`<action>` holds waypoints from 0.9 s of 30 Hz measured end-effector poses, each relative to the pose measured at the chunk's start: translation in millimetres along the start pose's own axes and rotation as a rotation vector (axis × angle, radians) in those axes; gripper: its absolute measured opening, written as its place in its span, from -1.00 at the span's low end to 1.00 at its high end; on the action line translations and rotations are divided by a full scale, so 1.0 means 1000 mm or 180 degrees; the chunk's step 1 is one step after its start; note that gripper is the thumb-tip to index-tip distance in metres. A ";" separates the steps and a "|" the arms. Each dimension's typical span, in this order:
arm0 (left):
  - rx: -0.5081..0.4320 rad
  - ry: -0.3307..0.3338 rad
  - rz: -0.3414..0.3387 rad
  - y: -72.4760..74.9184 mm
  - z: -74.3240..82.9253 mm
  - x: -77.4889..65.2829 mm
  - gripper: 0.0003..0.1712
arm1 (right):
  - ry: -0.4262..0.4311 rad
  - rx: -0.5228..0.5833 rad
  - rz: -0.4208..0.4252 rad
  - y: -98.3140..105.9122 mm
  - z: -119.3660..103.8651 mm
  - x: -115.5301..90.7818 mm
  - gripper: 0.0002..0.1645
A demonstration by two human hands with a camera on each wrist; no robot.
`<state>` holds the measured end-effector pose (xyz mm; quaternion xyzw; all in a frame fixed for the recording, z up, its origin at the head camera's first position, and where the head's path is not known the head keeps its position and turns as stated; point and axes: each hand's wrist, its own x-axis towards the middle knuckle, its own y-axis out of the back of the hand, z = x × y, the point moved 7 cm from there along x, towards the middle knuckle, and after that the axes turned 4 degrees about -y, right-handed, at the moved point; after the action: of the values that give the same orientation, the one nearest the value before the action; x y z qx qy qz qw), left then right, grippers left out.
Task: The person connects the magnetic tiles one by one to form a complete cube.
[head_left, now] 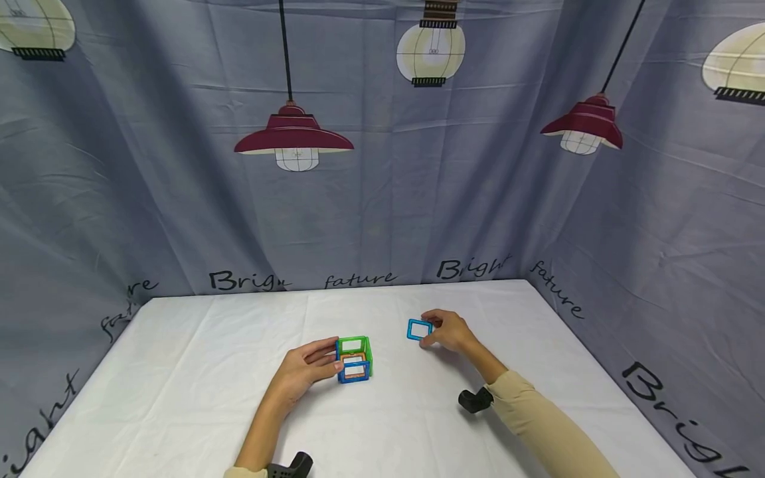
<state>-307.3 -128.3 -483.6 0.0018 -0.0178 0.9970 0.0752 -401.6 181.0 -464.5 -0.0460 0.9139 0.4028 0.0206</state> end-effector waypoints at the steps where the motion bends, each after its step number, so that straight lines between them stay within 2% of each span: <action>1: -0.0008 0.0000 -0.0011 0.000 0.000 0.000 -0.26 | -0.0025 -0.0004 0.0010 -0.001 0.000 0.000 -0.24; 7: -0.0048 0.0062 -0.0063 -0.001 -0.002 -0.002 -0.26 | -0.0114 -0.0087 0.0056 -0.003 0.004 0.001 -0.32; 16: -0.0017 0.0048 -0.0061 0.000 0.003 -0.001 -0.26 | -0.0039 -0.0117 0.0076 -0.002 0.001 0.002 -0.32; 27: -0.0011 0.0051 -0.0029 0.003 -0.004 0.000 -0.27 | 0.0040 -0.0388 0.0124 -0.002 0.001 0.002 -0.36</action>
<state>-307.3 -130.9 -487.6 -0.0063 -0.0190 0.9966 0.0798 -403.0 180.2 -467.3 -0.0319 0.8885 0.4577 0.0042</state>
